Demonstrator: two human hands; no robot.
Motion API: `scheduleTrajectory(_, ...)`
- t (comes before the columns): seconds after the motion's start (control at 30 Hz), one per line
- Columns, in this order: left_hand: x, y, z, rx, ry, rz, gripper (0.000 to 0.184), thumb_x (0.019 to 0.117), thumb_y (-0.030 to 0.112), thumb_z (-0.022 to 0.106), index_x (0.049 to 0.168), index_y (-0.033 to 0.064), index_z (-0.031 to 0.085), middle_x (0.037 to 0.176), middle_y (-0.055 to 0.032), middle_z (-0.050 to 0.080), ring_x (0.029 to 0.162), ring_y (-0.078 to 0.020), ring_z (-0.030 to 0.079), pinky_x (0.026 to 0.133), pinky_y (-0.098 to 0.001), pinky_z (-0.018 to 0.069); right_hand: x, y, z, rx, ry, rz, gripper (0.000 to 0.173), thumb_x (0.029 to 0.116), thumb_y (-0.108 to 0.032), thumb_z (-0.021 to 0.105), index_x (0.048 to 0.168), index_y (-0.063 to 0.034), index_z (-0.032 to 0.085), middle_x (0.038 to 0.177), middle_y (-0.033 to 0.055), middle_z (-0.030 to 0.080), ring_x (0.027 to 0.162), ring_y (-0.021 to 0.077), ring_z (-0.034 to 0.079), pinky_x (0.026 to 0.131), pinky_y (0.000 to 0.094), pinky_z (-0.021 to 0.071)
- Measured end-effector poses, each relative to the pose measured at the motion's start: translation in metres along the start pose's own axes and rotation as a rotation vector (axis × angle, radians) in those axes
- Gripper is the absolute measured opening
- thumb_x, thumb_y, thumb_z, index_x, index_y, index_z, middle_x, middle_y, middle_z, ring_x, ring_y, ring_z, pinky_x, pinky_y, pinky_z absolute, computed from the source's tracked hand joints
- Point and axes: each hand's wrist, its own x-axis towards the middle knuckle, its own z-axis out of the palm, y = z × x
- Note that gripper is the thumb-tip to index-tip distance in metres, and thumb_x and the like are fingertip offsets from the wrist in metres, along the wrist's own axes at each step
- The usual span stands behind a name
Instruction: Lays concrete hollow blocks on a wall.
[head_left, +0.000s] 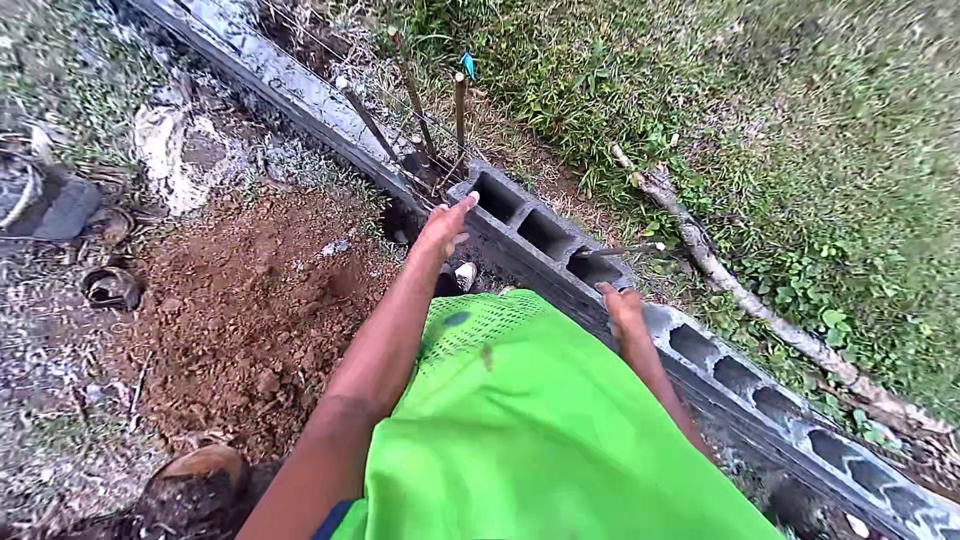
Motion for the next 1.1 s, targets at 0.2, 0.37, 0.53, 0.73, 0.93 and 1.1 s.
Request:
scheduleTrajectory(0.2, 0.016, 0.002, 0.028, -0.015, 0.125, -0.037, 0.071, 0.0984, 0.041, 0.064, 0.152, 0.0036, 0.038, 0.149, -0.0240, 0.048, 0.132, -0.0369, 0.054, 0.102, -0.0532, 0.0526, 0.001, 0.009, 0.003, 0.014, -0.052, -0.001, 0.070, 0.1014, -0.035, 0.063, 0.154, 0.0016, 0.036, 0.148, 0.0277, 0.050, 0.138, 0.0363, 0.050, 0.113, 0.0567, 0.0422)
scheduleTrajectory(0.37, 0.016, 0.003, 0.038, -0.031, 0.145, -0.044, 0.064, 0.0991, 0.038, 0.063, 0.150, 0.0042, 0.042, 0.147, -0.0235, 0.049, 0.130, -0.0351, 0.055, 0.101, -0.0521, 0.0522, 0.001, 0.010, 0.003, 0.071, -0.087, -0.012, 0.067, 0.1017, -0.032, 0.064, 0.153, 0.0011, 0.037, 0.149, 0.0263, 0.050, 0.140, 0.0343, 0.049, 0.114, 0.0545, 0.0423)
scheduleTrajectory(0.53, 0.012, 0.008, 0.045, -0.055, 0.135, -0.063, 0.067, 0.0964, 0.035, 0.067, 0.149, 0.0030, 0.042, 0.144, -0.0261, 0.051, 0.127, -0.0395, 0.057, 0.096, -0.0568, 0.0539, 0.001, 0.001, 0.006, 0.179, -0.060, 0.010, 0.068, 0.0986, -0.027, 0.071, 0.152, 0.0008, 0.039, 0.148, 0.0235, 0.052, 0.137, 0.0307, 0.051, 0.112, 0.0507, 0.0451)
scheduleTrajectory(0.73, 0.023, 0.003, 0.054, -0.148, 0.183, -0.084, 0.069, 0.0936, 0.020, 0.068, 0.152, 0.0040, 0.034, 0.140, -0.0280, 0.051, 0.120, -0.0418, 0.059, 0.087, -0.0605, 0.0571, -0.006, -0.007, 0.014, 0.185, -0.002, 0.012, 0.059, 0.0993, -0.010, 0.064, 0.151, 0.0023, 0.038, 0.147, 0.0248, 0.050, 0.134, 0.0314, 0.052, 0.110, 0.0506, 0.0452)
scheduleTrajectory(0.93, 0.023, 0.013, 0.054, -0.099, 0.189, -0.073, 0.066, 0.0941, 0.018, 0.068, 0.149, -0.0002, 0.036, 0.137, -0.0304, 0.053, 0.121, -0.0432, 0.058, 0.091, -0.0619, 0.0536, -0.020, -0.021, 0.015, 0.166, 0.056, 0.015, 0.057, 0.1004, -0.009, 0.062, 0.149, 0.0065, 0.037, 0.143, 0.0291, 0.050, 0.128, 0.0350, 0.054, 0.106, 0.0527, 0.0467)
scheduleTrajectory(1.1, 0.024, 0.017, 0.044, -0.129, 0.161, -0.076, 0.068, 0.0948, 0.020, 0.067, 0.151, 0.0025, 0.032, 0.136, -0.0296, 0.053, 0.118, -0.0419, 0.061, 0.089, -0.0604, 0.0565, -0.030, -0.033, 0.015, 0.173, 0.066, 0.034, 0.057, 0.0996, -0.008, 0.063, 0.149, 0.0055, 0.036, 0.142, 0.0278, 0.050, 0.126, 0.0324, 0.055, 0.105, 0.0500, 0.0478)
